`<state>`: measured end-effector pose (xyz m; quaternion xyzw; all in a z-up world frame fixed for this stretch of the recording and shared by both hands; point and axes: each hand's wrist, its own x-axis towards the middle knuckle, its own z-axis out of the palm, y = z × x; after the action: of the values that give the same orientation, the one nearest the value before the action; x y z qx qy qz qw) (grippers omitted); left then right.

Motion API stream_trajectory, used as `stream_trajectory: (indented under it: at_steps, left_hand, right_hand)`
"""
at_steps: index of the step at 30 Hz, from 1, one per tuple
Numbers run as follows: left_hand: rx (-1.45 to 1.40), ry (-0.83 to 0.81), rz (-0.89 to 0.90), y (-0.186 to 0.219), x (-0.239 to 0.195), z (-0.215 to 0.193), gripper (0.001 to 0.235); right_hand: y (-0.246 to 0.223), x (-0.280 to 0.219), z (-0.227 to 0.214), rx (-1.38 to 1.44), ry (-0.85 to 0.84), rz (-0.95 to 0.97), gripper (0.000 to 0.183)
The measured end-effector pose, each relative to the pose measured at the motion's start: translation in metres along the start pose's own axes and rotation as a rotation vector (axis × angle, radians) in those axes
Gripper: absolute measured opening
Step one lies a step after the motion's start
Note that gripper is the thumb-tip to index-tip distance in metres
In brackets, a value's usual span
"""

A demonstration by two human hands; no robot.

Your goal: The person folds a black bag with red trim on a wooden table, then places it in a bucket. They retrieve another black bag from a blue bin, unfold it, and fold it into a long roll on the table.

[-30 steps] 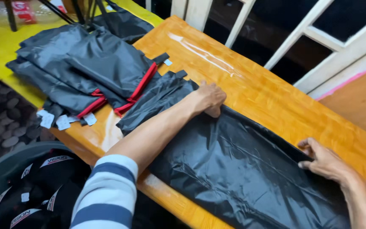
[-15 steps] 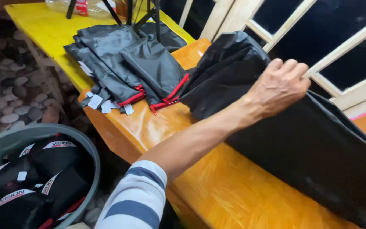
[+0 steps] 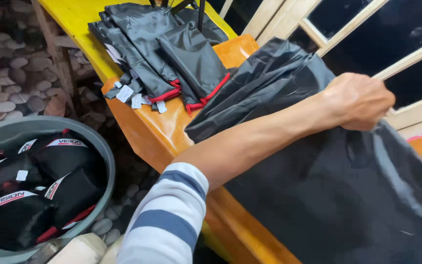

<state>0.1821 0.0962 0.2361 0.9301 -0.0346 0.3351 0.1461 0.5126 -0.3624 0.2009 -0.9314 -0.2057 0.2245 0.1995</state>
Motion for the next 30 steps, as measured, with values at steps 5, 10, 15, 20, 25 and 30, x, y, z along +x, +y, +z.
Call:
stream_trajectory:
  at_steps: [5,10,15,20,25,30]
  left_hand:
    - [0.095,-0.457,0.361,-0.121,-0.005,0.265,0.026]
    - [-0.093,-0.536,-0.001,-0.116,-0.057,0.183,0.030]
    - [-0.049,-0.187,-0.377,-0.142,-0.150,-0.009,0.039]
    - [-0.230,-0.167,-0.586,-0.115,-0.288,-0.079,0.010]
    - [-0.397,-0.064,-0.718,-0.088,-0.345,-0.050,0.038]
    - [-0.808,0.103,-0.971,-0.096,-0.354,-0.053,0.016]
  right_hand:
    - [-0.052,-0.029,0.112,0.163,-0.134,0.150,0.043]
    - [-0.075,-0.020,0.194,0.302,-0.132,0.273,0.039]
    - [-0.033,0.009,0.210,0.123,-0.016,0.089,0.046]
    - [-0.026,0.000,0.242,-0.034,0.160,-0.126,0.047]
    - [-0.034,-0.010,0.274,-0.327,0.356,-0.094,0.057]
    - [0.010,0.007,0.282,-0.275,0.537,-0.251,0.055]
